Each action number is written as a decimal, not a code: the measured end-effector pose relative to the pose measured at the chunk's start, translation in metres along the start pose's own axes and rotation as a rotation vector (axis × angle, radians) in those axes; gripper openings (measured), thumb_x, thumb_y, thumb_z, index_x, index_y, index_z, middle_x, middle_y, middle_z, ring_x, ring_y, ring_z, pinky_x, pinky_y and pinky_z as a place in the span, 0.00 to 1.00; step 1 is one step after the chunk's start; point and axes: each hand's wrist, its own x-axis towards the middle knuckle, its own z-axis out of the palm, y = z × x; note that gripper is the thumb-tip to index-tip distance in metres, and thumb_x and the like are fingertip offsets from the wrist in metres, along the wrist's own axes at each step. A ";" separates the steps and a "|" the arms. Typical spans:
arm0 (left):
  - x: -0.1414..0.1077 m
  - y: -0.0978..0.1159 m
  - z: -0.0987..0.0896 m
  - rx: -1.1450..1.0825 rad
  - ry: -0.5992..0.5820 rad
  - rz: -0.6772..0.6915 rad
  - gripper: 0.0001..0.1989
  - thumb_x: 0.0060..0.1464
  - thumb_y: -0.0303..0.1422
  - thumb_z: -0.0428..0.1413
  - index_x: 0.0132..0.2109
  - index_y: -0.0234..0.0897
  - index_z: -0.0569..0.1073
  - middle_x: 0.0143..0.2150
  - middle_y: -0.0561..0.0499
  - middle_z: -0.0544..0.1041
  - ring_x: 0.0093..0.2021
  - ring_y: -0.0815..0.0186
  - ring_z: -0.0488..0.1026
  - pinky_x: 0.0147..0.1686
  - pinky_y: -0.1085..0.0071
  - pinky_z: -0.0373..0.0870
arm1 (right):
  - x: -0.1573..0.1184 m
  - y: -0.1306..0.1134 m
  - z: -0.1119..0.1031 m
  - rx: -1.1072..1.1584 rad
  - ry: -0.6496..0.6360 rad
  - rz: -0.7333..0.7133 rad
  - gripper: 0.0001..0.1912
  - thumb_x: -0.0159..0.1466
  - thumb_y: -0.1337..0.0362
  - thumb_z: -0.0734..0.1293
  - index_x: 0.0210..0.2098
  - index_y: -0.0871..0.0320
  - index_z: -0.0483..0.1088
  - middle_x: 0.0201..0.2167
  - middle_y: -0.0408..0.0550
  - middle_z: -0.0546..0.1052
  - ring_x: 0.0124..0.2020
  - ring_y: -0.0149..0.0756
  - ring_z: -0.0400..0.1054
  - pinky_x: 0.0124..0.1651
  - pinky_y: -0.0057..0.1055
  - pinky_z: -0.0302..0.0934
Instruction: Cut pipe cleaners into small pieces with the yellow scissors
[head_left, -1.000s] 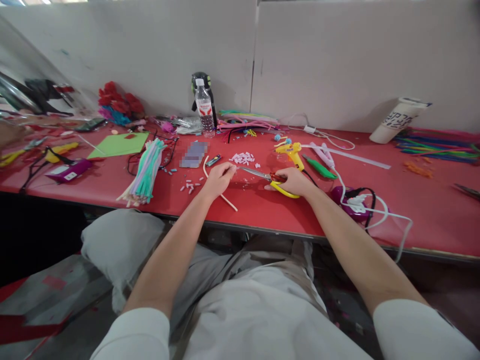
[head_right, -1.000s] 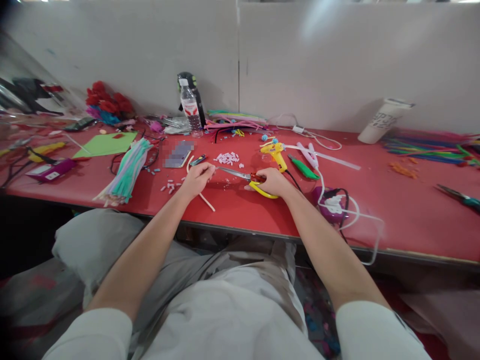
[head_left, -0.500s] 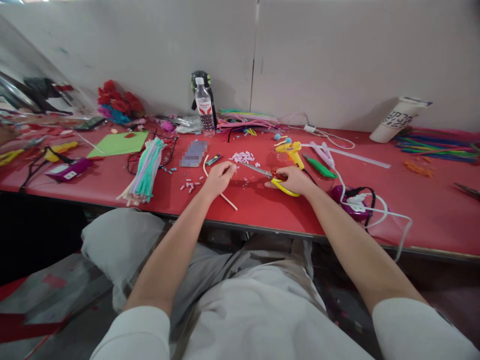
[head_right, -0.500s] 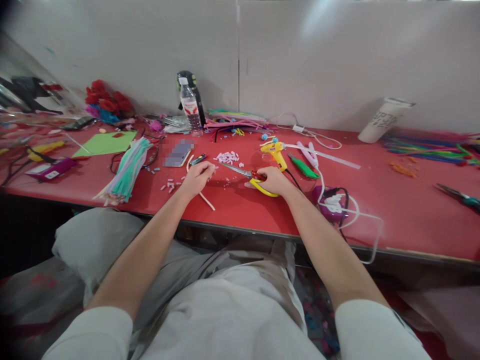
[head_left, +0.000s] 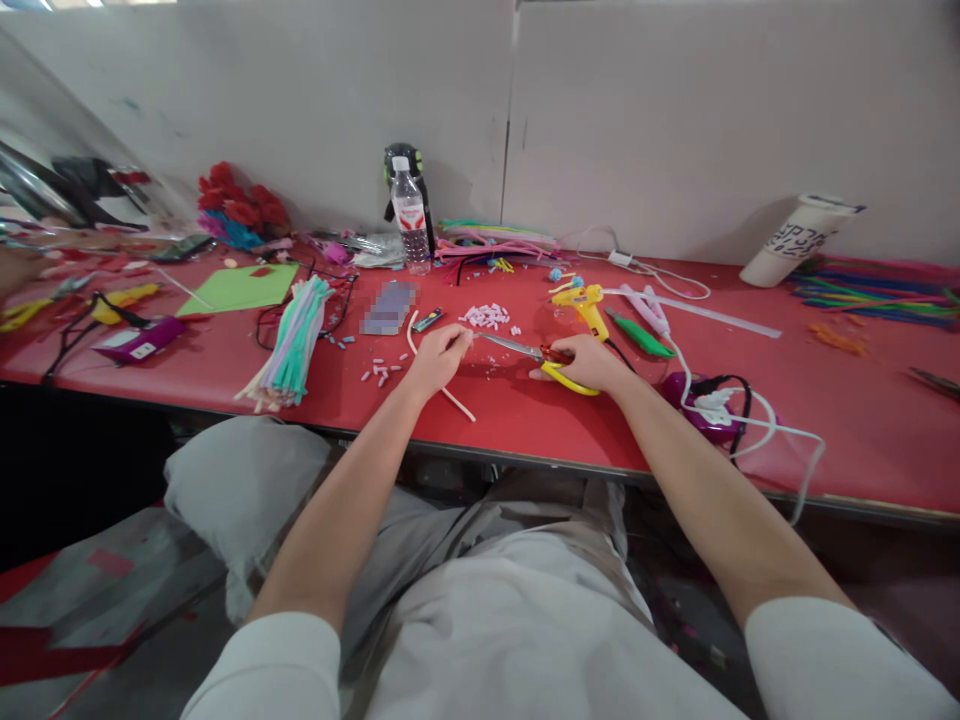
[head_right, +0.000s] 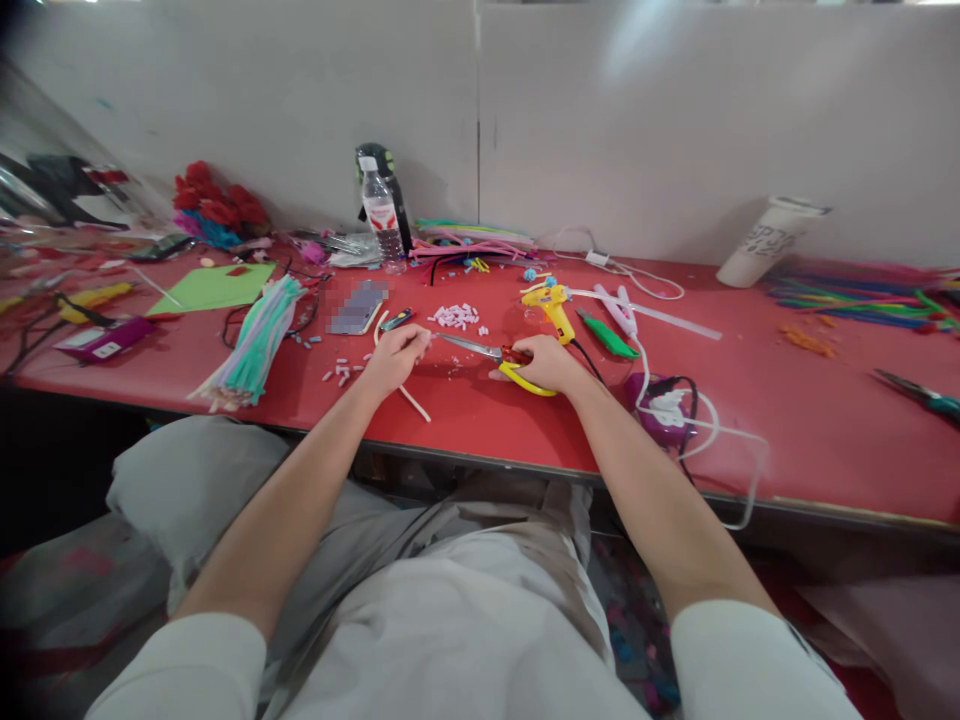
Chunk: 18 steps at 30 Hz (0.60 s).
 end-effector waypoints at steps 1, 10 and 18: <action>0.000 0.000 0.000 -0.005 0.000 -0.003 0.16 0.62 0.42 0.49 0.31 0.36 0.70 0.23 0.53 0.67 0.25 0.68 0.64 0.27 0.71 0.60 | 0.000 0.000 0.000 -0.003 0.000 0.000 0.31 0.48 0.35 0.70 0.21 0.57 0.60 0.19 0.38 0.58 0.23 0.28 0.51 0.26 0.30 0.44; 0.001 -0.002 0.000 -0.011 0.001 0.011 0.16 0.62 0.42 0.49 0.31 0.36 0.69 0.24 0.53 0.68 0.26 0.68 0.65 0.28 0.71 0.61 | 0.000 -0.002 0.000 -0.032 0.033 -0.013 0.31 0.49 0.35 0.70 0.20 0.56 0.58 0.18 0.38 0.57 0.22 0.27 0.50 0.26 0.30 0.43; 0.000 0.000 0.000 -0.011 -0.013 0.043 0.16 0.61 0.42 0.50 0.30 0.36 0.69 0.26 0.52 0.70 0.28 0.67 0.67 0.31 0.70 0.64 | -0.001 -0.006 -0.004 -0.028 0.004 -0.002 0.30 0.49 0.35 0.70 0.21 0.57 0.60 0.19 0.38 0.59 0.23 0.28 0.51 0.26 0.30 0.43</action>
